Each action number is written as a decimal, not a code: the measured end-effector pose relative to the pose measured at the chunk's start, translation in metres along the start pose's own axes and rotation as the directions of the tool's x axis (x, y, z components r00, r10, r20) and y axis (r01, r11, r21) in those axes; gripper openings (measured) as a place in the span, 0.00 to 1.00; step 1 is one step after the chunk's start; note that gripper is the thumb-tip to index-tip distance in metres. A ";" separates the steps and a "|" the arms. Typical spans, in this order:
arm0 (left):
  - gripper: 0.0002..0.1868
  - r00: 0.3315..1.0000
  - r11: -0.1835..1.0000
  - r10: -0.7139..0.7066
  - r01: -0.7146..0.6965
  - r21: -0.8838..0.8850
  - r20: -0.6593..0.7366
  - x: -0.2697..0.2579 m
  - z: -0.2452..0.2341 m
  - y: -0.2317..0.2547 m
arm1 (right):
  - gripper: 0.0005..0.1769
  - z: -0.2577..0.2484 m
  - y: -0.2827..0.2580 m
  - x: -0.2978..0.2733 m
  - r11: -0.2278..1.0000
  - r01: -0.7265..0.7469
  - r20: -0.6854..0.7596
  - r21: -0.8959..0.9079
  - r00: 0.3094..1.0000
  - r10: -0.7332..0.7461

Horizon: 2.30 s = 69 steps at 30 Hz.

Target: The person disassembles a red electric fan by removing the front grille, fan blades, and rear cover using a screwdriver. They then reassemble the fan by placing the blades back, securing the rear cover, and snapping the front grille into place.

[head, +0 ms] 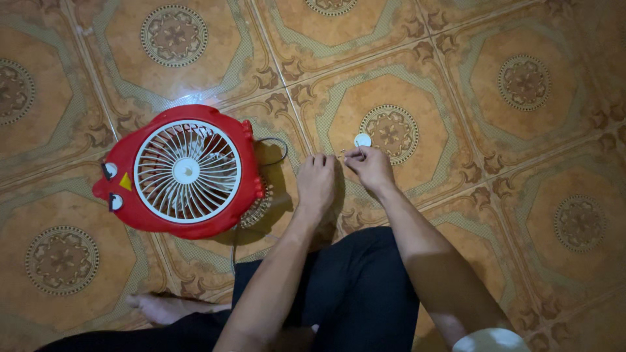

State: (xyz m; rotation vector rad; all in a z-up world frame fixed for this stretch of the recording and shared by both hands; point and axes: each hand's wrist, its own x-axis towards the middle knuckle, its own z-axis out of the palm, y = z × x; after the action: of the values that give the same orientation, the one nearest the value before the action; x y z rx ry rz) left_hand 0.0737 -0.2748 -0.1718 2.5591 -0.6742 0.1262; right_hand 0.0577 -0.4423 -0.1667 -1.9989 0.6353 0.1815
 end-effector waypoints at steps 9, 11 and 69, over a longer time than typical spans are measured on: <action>0.18 1.000 1.000 -0.018 0.018 -0.015 -0.011 -0.007 -0.005 0.002 | 0.10 -0.005 -0.022 -0.012 0.998 -0.029 -0.025 -0.058 0.999 0.028; 0.19 1.000 1.000 -0.002 0.002 -0.002 -0.009 -0.012 -0.017 0.003 | 0.11 -0.004 -0.025 -0.016 1.000 -0.012 -0.037 0.019 0.999 0.013; 0.40 0.519 0.575 -0.771 0.321 -0.753 -0.368 -0.133 -0.240 -0.166 | 0.16 0.147 -0.128 -0.095 0.938 0.187 -0.024 0.291 0.982 -0.188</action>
State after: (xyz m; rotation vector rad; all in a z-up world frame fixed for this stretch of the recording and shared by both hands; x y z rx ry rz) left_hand 0.0461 0.0248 -0.0609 1.7422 0.4331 0.4924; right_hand 0.0617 -0.2340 -0.1037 -1.7580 0.4366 -0.0235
